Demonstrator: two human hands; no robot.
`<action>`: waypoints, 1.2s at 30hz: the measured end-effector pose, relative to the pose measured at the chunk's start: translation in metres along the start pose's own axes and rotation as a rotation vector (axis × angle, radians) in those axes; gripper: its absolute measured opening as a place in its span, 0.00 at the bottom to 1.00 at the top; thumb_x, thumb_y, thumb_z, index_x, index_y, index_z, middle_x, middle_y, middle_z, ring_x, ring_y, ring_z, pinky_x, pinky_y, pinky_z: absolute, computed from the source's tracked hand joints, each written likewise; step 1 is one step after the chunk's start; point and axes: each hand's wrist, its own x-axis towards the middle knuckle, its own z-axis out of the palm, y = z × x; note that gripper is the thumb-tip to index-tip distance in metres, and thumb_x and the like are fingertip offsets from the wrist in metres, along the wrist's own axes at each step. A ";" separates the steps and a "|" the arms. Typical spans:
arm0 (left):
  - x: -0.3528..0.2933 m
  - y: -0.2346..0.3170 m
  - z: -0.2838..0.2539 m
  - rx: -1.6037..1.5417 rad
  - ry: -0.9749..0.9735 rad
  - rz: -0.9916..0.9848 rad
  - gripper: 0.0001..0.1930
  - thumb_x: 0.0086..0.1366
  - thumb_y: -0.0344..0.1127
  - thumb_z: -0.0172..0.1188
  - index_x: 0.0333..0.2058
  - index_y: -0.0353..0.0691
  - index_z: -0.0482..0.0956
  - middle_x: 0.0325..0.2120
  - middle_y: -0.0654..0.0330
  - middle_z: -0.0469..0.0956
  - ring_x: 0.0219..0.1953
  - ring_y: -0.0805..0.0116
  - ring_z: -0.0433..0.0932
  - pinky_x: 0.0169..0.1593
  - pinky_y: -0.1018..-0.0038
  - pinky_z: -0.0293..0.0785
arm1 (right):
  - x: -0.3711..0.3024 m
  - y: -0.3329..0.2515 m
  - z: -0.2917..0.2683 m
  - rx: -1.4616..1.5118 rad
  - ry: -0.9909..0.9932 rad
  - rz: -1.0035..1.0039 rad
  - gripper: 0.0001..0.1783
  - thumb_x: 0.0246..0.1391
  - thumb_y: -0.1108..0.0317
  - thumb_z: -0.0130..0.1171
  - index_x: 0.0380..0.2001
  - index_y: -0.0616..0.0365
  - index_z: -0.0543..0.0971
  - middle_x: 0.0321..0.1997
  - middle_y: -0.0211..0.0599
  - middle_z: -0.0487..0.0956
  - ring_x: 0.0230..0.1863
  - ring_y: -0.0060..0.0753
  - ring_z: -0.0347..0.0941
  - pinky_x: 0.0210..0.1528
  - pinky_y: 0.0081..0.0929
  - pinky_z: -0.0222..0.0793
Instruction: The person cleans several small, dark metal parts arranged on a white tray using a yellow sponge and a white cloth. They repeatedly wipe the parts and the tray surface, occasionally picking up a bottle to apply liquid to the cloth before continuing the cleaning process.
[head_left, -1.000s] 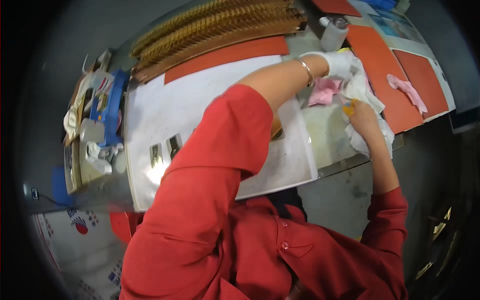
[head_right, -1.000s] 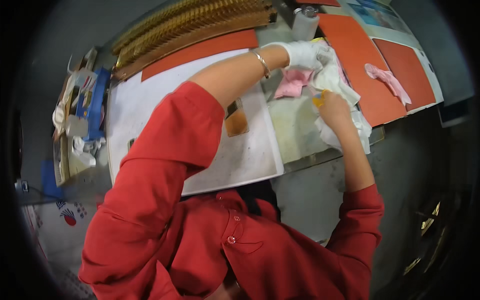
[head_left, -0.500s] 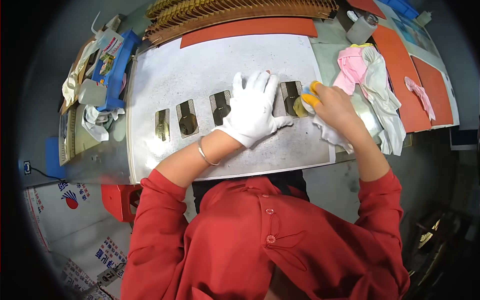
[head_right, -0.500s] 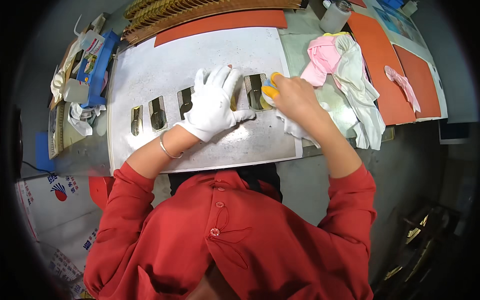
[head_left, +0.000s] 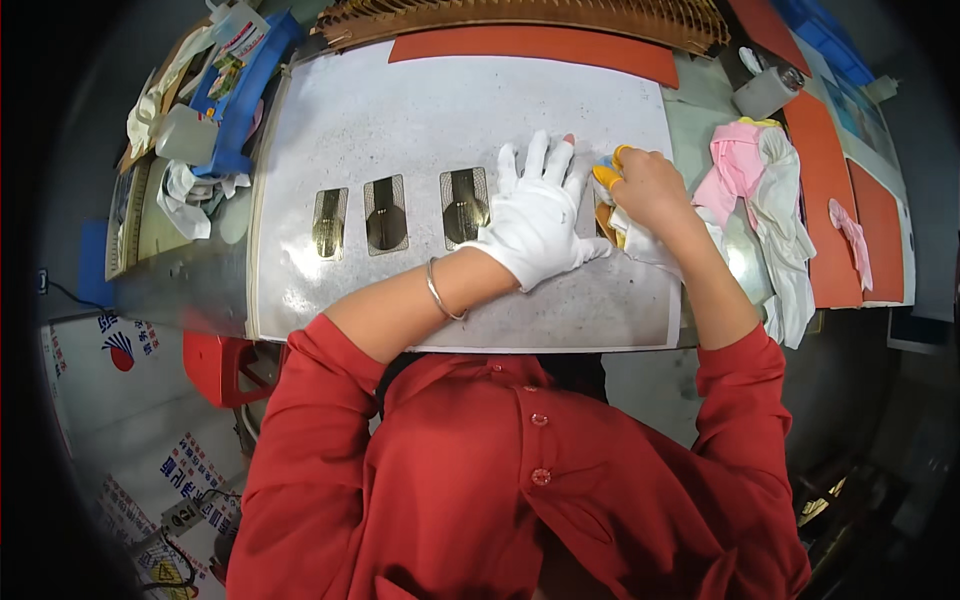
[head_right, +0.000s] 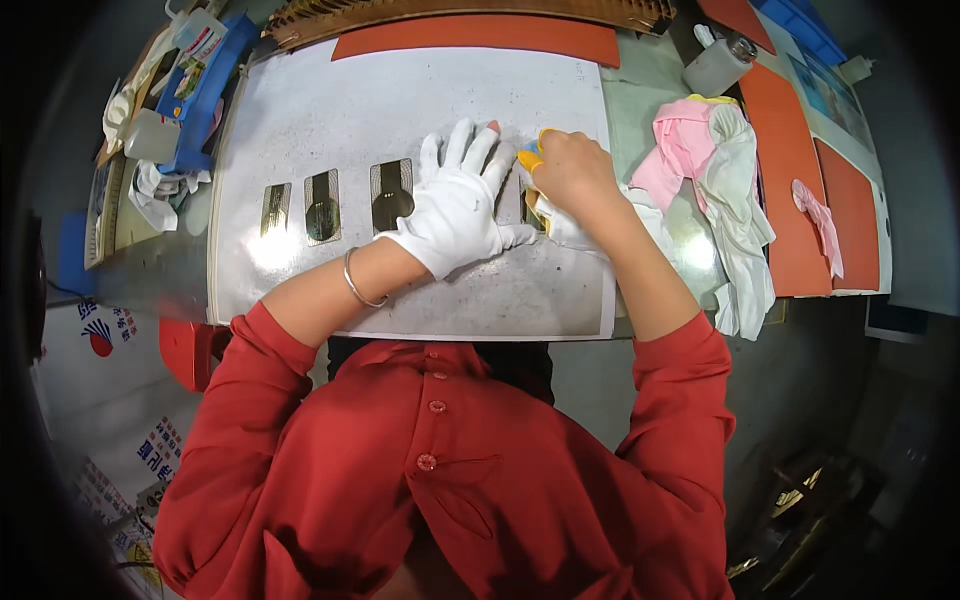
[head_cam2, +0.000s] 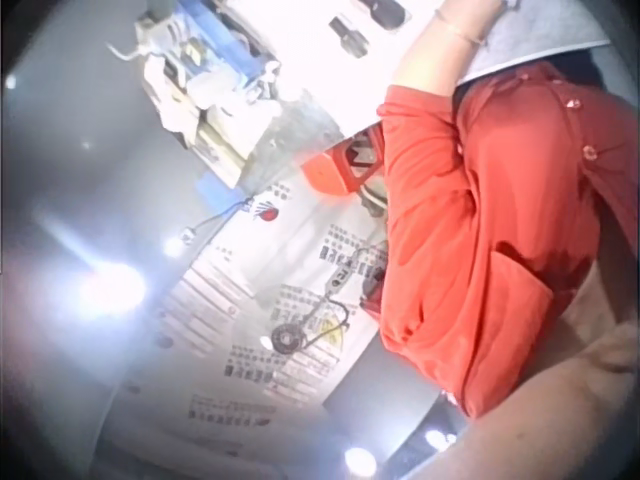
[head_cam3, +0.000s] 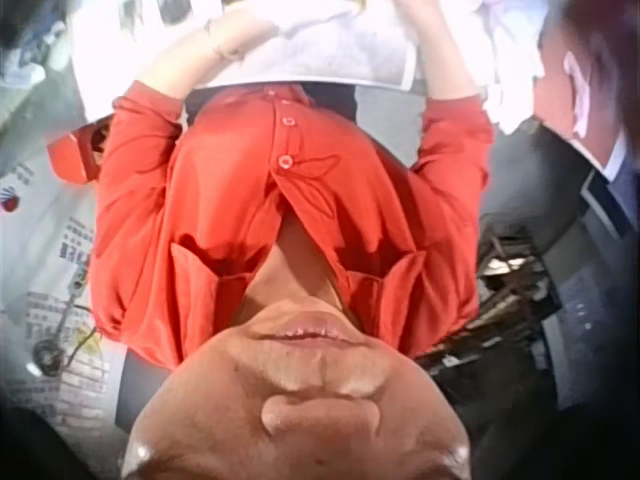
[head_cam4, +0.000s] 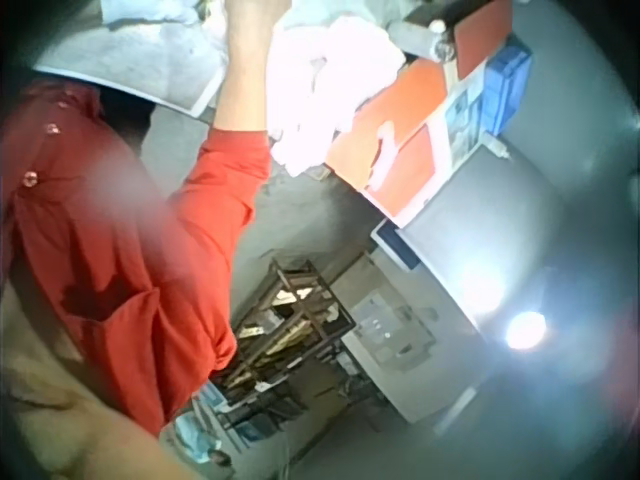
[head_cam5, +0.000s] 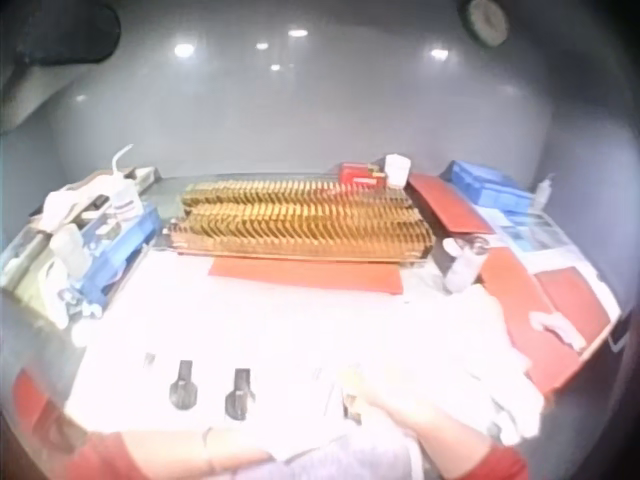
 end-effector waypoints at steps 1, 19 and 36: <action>0.002 0.000 0.000 0.014 -0.033 -0.016 0.44 0.41 0.61 0.61 0.52 0.36 0.65 0.56 0.47 0.58 0.59 0.46 0.51 0.58 0.48 0.43 | -0.001 -0.002 -0.001 -0.002 -0.011 0.011 0.10 0.42 0.69 0.52 0.26 0.65 0.75 0.26 0.55 0.76 0.31 0.55 0.73 0.35 0.43 0.68; 0.014 -0.008 -0.006 0.058 -0.133 0.218 0.42 0.48 0.60 0.55 0.52 0.28 0.62 0.57 0.47 0.55 0.62 0.47 0.47 0.58 0.45 0.43 | -0.041 -0.005 0.008 -0.029 0.019 0.022 0.14 0.44 0.64 0.56 0.22 0.67 0.73 0.21 0.56 0.75 0.26 0.56 0.72 0.30 0.45 0.66; 0.021 -0.006 -0.018 0.091 -0.320 0.271 0.63 0.30 0.70 0.63 0.55 0.22 0.53 0.57 0.44 0.54 0.63 0.48 0.45 0.60 0.48 0.44 | -0.090 -0.016 0.009 0.026 -0.060 0.112 0.09 0.42 0.69 0.54 0.22 0.65 0.73 0.22 0.56 0.75 0.27 0.57 0.72 0.31 0.46 0.67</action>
